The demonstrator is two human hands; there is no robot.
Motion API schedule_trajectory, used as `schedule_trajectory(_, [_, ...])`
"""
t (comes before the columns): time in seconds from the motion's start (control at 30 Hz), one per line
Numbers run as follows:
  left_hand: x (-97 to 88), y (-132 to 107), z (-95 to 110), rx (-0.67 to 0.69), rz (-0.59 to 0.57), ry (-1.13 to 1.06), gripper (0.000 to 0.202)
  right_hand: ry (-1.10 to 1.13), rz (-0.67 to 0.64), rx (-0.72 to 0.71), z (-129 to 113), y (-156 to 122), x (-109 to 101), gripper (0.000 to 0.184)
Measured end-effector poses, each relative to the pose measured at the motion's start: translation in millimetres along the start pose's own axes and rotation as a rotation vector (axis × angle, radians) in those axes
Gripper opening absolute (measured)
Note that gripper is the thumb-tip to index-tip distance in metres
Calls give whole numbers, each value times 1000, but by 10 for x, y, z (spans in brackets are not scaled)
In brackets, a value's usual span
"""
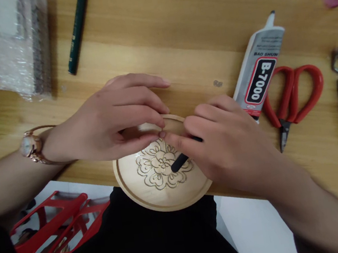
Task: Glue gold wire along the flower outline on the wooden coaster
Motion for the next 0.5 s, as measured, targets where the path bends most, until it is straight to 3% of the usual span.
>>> schedule_trajectory(0.5, [7, 11, -18, -42, -30, -15, 15, 28, -55, -49, -89, -25, 30, 21])
Point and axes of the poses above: each hand's wrist, its own y-axis towards the middle knuckle, its own x-axis out of the palm, z = x × y, the point moved 8 cm from there along y, towards the middle knuckle, and after that the axes turned 9 degrees about x, right-handed, at the moved point
